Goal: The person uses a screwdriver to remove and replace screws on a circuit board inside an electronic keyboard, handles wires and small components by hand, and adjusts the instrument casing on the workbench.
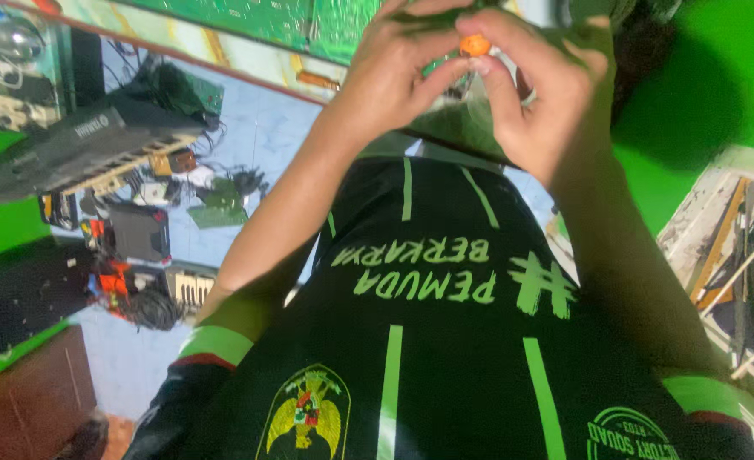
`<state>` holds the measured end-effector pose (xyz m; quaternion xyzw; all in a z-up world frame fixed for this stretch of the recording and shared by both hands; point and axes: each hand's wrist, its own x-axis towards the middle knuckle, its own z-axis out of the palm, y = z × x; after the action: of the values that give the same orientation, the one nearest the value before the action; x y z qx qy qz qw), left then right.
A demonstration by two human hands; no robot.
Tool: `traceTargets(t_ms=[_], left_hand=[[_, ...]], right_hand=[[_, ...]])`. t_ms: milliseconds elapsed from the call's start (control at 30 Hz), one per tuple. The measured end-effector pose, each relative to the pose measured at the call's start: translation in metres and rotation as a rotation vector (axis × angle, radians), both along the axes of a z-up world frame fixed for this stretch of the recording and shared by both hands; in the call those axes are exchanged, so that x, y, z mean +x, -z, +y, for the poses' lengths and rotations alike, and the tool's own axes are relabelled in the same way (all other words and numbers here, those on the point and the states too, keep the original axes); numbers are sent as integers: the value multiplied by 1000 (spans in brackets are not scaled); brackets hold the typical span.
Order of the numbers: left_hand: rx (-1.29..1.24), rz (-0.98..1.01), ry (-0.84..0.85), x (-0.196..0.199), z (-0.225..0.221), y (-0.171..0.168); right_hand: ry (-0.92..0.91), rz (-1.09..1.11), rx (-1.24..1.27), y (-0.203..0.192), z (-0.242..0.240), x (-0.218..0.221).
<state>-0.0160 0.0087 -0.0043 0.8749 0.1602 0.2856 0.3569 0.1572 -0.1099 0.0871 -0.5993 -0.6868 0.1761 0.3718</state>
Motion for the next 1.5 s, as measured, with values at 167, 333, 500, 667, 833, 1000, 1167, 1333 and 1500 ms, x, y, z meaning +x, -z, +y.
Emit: traceTargets(t_ms=[167, 333, 500, 667, 833, 1000, 1167, 1333, 1500], left_hand=[[34, -7, 10, 8, -4, 1], [34, -4, 37, 10, -2, 2], [31, 4, 62, 10, 2, 0], [34, 2, 64, 10, 0, -3], [-30, -72, 34, 12, -4, -20], [-296, -83, -59, 9, -10, -36], [-499, 175, -80, 27, -20, 1], [-609, 301, 0, 49, -38, 74], [-791, 672, 82, 62, -51, 133]], right_hand=[[58, 22, -32, -3, 1, 2], [56, -124, 27, 3, -12, 8], [89, -122, -27, 2, -11, 6], [-7, -96, 41, 0, -9, 14], [13, 66, 30, 15, -17, 34], [165, 270, -84, 62, -42, 61], [247, 158, -136, 132, -74, 77], [295, 4, -277, 193, -92, 75], [332, -298, -258, 234, -89, 64]])
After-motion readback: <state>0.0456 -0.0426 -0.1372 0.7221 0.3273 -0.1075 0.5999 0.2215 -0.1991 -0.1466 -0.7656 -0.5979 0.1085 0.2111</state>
